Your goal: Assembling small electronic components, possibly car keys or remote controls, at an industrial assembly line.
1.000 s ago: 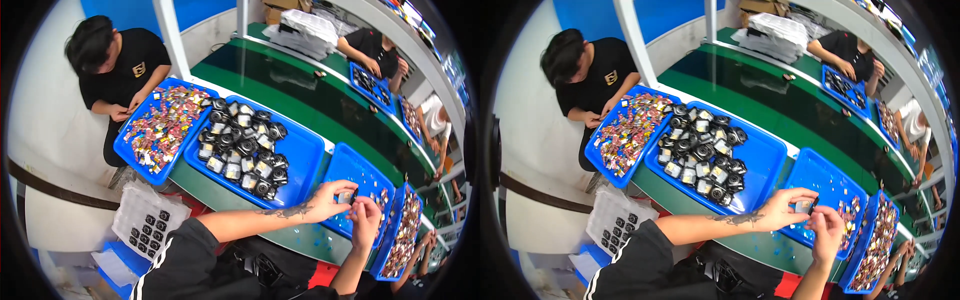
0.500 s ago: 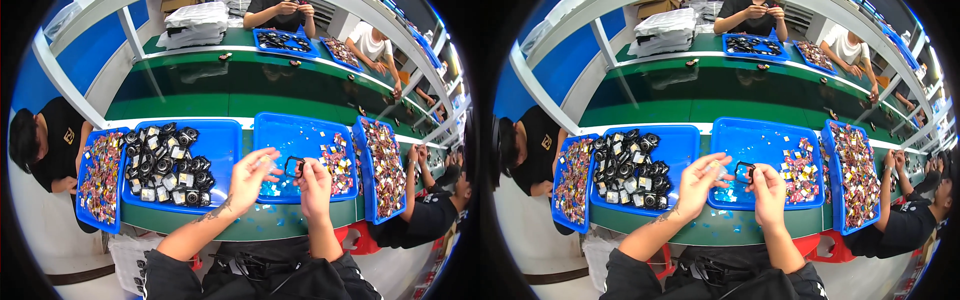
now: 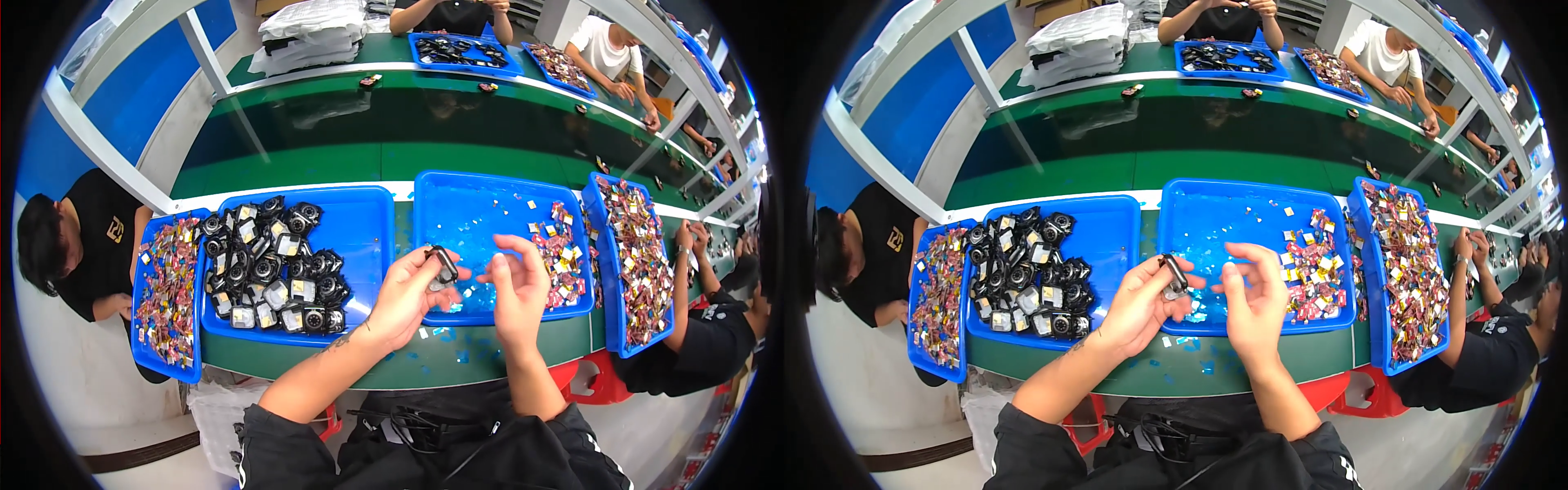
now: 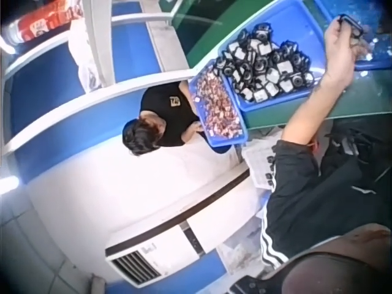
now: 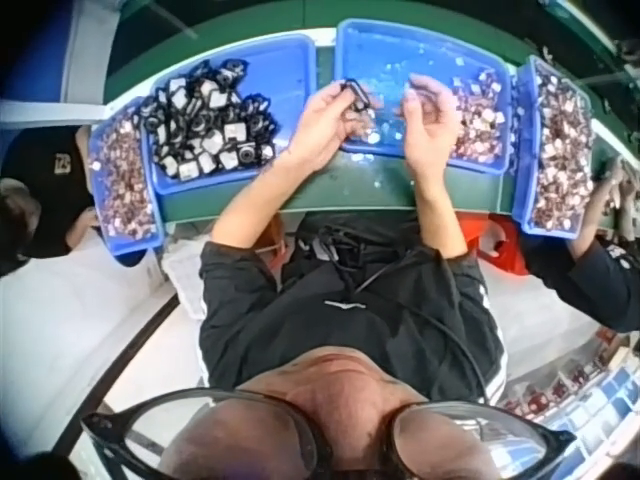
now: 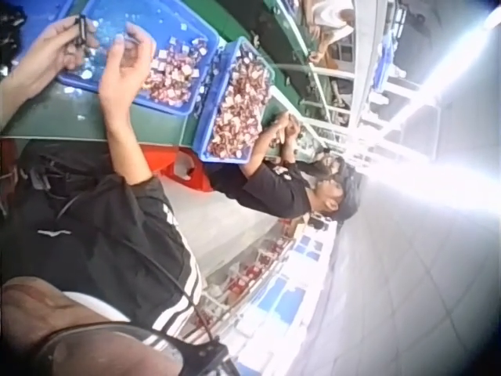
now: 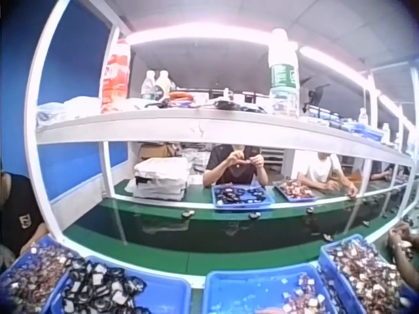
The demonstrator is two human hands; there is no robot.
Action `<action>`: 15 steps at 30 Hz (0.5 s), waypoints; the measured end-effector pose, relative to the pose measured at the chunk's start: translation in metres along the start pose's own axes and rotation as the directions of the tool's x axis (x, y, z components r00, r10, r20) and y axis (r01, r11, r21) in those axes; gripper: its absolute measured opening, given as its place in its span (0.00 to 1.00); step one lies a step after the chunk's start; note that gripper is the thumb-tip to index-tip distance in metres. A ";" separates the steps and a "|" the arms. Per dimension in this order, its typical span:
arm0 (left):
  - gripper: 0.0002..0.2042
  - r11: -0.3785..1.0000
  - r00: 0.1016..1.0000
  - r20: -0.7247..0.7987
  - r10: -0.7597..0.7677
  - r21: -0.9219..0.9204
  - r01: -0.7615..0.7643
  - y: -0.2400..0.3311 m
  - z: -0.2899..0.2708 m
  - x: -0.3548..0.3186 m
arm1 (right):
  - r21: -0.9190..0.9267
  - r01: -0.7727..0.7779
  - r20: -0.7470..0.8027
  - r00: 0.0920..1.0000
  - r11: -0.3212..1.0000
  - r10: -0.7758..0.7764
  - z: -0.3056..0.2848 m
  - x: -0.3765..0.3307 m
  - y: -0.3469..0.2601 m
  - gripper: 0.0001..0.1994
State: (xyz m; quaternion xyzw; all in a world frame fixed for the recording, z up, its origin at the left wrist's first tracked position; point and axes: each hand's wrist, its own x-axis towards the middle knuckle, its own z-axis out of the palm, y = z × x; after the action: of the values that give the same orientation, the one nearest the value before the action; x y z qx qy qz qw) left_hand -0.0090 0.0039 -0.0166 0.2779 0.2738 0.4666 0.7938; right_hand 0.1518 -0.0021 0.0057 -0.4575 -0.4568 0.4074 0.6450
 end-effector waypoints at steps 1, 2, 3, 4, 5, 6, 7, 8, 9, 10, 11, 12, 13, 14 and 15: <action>0.13 1.000 1.000 -0.005 0.004 0.001 -0.004 0.002 0.004 0.001 | 0.003 -0.002 0.005 1.000 1.000 0.002 -0.002 -0.003 -0.001 0.09; 0.14 0.997 0.998 -0.069 0.005 -0.076 -0.010 0.003 0.010 0.003 | -0.203 0.159 0.119 0.983 0.966 -0.137 -0.005 -0.008 -0.004 0.10; 0.16 0.988 0.991 -0.137 0.000 -0.153 -0.021 0.002 0.013 0.003 | -0.377 0.327 0.259 0.936 0.867 -0.240 -0.007 -0.012 -0.007 0.11; 0.18 0.984 0.990 -0.141 -0.015 -0.179 -0.011 0.002 0.014 0.001 | -0.429 0.455 0.350 0.880 0.780 -0.321 -0.001 -0.014 -0.014 0.13; 0.18 0.983 0.989 -0.150 -0.013 -0.180 -0.015 0.001 0.012 0.001 | -0.463 0.507 0.425 0.847 0.727 -0.320 -0.001 -0.015 -0.011 0.14; 0.19 0.982 0.994 -0.106 -0.021 -0.188 0.001 0.000 0.011 0.002 | -0.485 0.463 0.419 0.868 0.742 -0.267 0.002 -0.014 -0.012 0.14; 0.19 0.981 0.998 -0.061 -0.030 -0.196 0.017 0.000 0.010 0.001 | -0.507 0.418 0.412 0.886 0.754 -0.215 0.005 -0.013 -0.012 0.15; 0.19 0.981 0.998 -0.051 -0.033 -0.192 0.023 -0.002 0.010 -0.001 | -0.507 0.416 0.414 0.886 0.755 -0.210 0.006 -0.013 -0.009 0.15; 0.19 0.980 0.998 -0.048 -0.036 -0.195 0.026 -0.002 0.013 -0.002 | -0.503 0.468 0.437 0.863 0.727 -0.254 0.004 -0.011 -0.004 0.15; 0.19 0.982 0.995 -0.078 -0.060 -0.181 0.045 -0.001 0.016 -0.004 | -0.498 0.518 0.459 0.838 0.695 -0.296 0.002 -0.010 0.000 0.15; 0.19 0.984 0.991 -0.108 -0.083 -0.168 0.064 0.000 0.019 -0.004 | -0.503 0.517 0.458 0.839 0.692 -0.295 -0.002 -0.008 0.001 0.15; 0.19 0.983 0.991 -0.107 -0.084 -0.170 0.065 -0.001 0.018 -0.003 | -0.505 0.577 0.496 0.803 0.642 -0.331 -0.004 -0.008 0.002 0.15; 0.17 0.988 0.990 -0.131 -0.049 -0.150 0.029 -0.002 0.018 -0.002 | -0.504 0.633 0.534 0.763 0.588 -0.364 -0.006 -0.007 0.002 0.15; 0.16 0.992 0.988 -0.155 -0.014 -0.130 -0.006 -0.003 0.018 -0.001 | -0.506 0.633 0.534 0.763 0.586 -0.363 -0.008 -0.008 0.002 0.15; 0.16 0.991 0.989 -0.147 -0.013 -0.131 -0.006 -0.002 0.016 -0.001 | -0.518 0.612 0.474 0.787 0.598 -0.394 -0.010 -0.008 0.002 0.14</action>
State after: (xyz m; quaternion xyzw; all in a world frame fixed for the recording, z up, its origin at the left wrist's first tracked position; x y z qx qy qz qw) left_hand 0.0029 -0.0003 -0.0064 0.1892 0.3011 0.5015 0.7887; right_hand 0.1597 -0.0114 0.0002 -0.4307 -0.7749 0.0883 0.4541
